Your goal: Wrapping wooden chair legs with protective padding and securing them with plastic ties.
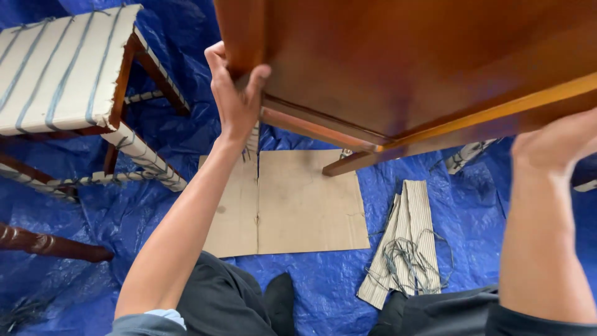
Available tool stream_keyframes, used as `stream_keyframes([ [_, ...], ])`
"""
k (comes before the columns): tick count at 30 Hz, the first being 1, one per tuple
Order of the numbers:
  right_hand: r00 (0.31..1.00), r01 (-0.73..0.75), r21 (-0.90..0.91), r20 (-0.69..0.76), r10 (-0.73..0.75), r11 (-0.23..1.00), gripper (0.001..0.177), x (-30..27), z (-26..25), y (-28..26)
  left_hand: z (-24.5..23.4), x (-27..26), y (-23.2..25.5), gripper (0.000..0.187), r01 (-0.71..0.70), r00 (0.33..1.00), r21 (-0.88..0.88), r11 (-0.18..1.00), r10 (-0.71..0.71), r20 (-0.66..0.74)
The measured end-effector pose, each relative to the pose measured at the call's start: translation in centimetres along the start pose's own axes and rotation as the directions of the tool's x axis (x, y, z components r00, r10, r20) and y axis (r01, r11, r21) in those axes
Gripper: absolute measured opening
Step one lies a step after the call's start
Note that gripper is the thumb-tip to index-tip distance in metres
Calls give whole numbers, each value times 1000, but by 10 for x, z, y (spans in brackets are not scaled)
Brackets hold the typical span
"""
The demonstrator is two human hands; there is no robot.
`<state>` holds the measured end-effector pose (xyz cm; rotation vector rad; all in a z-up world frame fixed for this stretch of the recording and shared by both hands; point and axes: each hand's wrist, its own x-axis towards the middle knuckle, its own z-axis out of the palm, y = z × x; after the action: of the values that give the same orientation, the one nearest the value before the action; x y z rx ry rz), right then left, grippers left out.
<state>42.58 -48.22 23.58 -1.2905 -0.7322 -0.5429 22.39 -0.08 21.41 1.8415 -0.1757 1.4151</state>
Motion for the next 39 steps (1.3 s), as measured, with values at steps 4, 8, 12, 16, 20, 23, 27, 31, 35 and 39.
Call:
stream_keyframes([
  [4,955,246,94,-190,-225,965,66,-27,95,-24,-4,16,-30,40,128,990,-17,992,-129,-54],
  [8,896,310,-207,-263,-358,928,68,-45,132,-37,-2,14,-70,50,186,983,264,946,-175,-63],
  [12,906,327,-129,-240,-349,936,68,-50,184,-77,22,24,25,76,362,932,267,893,-354,-77],
  [16,917,286,-128,-253,-310,950,65,-68,217,-103,54,10,141,107,142,978,80,987,-152,144],
  [20,955,-140,-264,-292,59,954,55,-91,239,-96,61,17,178,115,167,979,-114,979,-151,140],
  [23,986,131,38,-105,-126,991,42,-99,265,-98,44,9,200,103,166,978,-192,967,-137,155],
  [27,869,-454,792,292,399,408,47,-88,293,-166,48,24,225,110,129,990,-108,986,-122,68],
  [31,980,126,-22,156,-121,992,49,-102,299,-152,32,31,206,92,129,987,-20,991,-131,-96],
  [35,875,200,45,440,-200,979,44,-104,275,-157,-8,23,187,68,238,964,4,971,-235,-124],
  [39,935,241,-146,301,-189,960,39,-71,217,-47,-59,3,151,56,195,976,103,975,-183,-117],
])
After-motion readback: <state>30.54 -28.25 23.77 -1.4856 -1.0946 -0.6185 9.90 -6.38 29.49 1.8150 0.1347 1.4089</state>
